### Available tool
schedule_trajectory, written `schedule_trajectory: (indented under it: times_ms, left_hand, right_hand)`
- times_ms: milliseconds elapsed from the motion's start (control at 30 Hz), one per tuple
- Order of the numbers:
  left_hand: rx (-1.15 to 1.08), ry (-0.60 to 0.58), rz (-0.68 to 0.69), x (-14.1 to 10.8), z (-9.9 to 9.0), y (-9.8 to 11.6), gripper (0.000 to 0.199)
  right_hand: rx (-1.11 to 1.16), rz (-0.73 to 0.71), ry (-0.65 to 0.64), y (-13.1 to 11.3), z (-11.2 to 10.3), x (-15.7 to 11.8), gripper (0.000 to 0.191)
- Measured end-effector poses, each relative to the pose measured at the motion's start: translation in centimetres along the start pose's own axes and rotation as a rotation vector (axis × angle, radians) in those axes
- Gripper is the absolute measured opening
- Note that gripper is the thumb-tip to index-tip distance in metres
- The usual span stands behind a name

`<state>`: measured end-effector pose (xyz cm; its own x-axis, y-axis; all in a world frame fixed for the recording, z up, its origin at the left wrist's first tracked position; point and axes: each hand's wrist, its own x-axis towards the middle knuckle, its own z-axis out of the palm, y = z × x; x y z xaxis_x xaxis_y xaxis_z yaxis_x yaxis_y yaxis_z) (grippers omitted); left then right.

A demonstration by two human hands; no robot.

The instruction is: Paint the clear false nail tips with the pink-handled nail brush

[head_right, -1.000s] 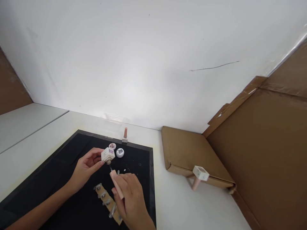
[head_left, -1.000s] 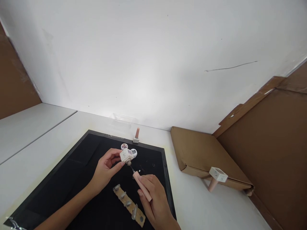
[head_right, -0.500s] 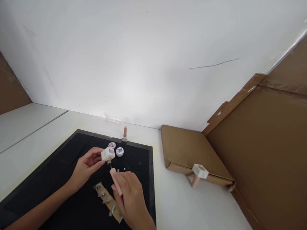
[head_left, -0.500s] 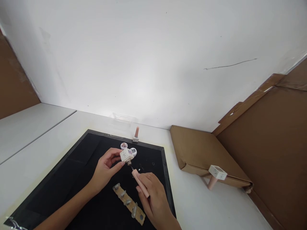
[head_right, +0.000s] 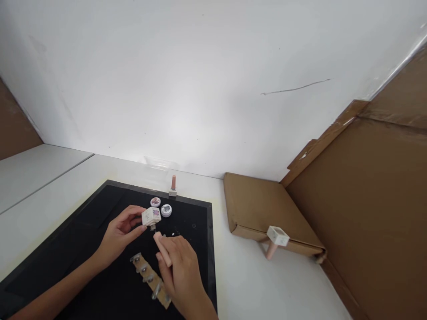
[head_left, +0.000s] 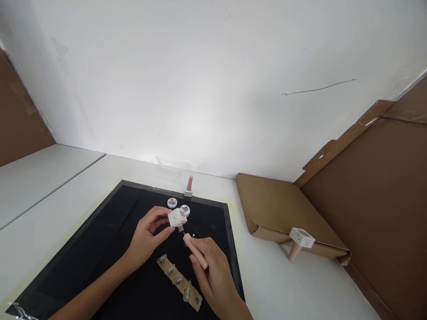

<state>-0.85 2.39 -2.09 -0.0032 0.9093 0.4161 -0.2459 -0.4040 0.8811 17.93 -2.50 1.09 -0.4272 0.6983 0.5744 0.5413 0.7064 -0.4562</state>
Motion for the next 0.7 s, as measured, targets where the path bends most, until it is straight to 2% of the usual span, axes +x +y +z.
schedule_trajectory:
  times_ms: [433, 600, 700]
  left_hand:
    - [-0.009, -0.017, -0.003, -0.09, 0.01, 0.0, 0.028]
    - [-0.035, -0.009, -0.017, 0.01, 0.0, -0.03, 0.028]
    - [-0.054, 0.0, -0.039, 0.12, -0.08, -0.02, 0.027]
  right_hand:
    - [0.438, 0.41, -0.002, -0.14, 0.47, -0.48, 0.018]
    - [0.827, 0.644, 0.11, -0.08, 0.69, -0.01, 0.03]
    - [0.945, 0.698, 0.152, 0.13, 0.88, 0.26, 0.036]
